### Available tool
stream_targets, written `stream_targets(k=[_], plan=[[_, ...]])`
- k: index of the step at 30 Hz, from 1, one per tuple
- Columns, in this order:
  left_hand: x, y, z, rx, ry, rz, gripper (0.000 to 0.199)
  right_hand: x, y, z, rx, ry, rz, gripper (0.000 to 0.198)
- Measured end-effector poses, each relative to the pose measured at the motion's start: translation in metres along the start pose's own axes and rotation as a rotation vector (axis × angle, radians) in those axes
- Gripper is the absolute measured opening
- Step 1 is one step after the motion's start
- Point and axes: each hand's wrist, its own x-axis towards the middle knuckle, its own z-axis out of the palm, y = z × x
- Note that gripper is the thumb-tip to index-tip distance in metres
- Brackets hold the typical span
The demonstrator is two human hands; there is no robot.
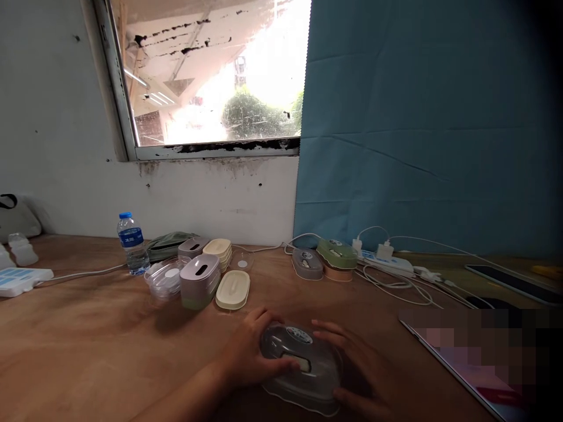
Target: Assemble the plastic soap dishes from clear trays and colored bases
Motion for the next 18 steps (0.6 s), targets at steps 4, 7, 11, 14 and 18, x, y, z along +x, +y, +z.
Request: stream_targets(k=[4, 7, 11, 14, 18], plan=[[0.000, 0.003, 0.003, -0.057, 0.008, -0.039, 0.041, 0.004, -0.004, 0.008, 0.153, -0.001, 0.133, 0.046], [0.000, 0.002, 0.000, -0.090, -0.003, -0.069, 0.036, 0.007, -0.004, 0.018, 0.331, 0.083, 0.263, 0.031], [0.000, -0.004, -0.002, 0.016, 0.077, -0.011, 0.042, 0.010, 0.015, 0.038, 0.638, 0.325, 0.480, 0.029], [0.000, -0.007, -0.002, 0.182, 0.147, 0.166, 0.042, 0.011, 0.034, 0.047, 0.944, 0.459, 0.607, 0.032], [0.001, -0.011, -0.003, 0.447, 0.184, 0.391, 0.037, 0.013, 0.040, 0.041, 1.127, 0.594, 0.685, 0.037]])
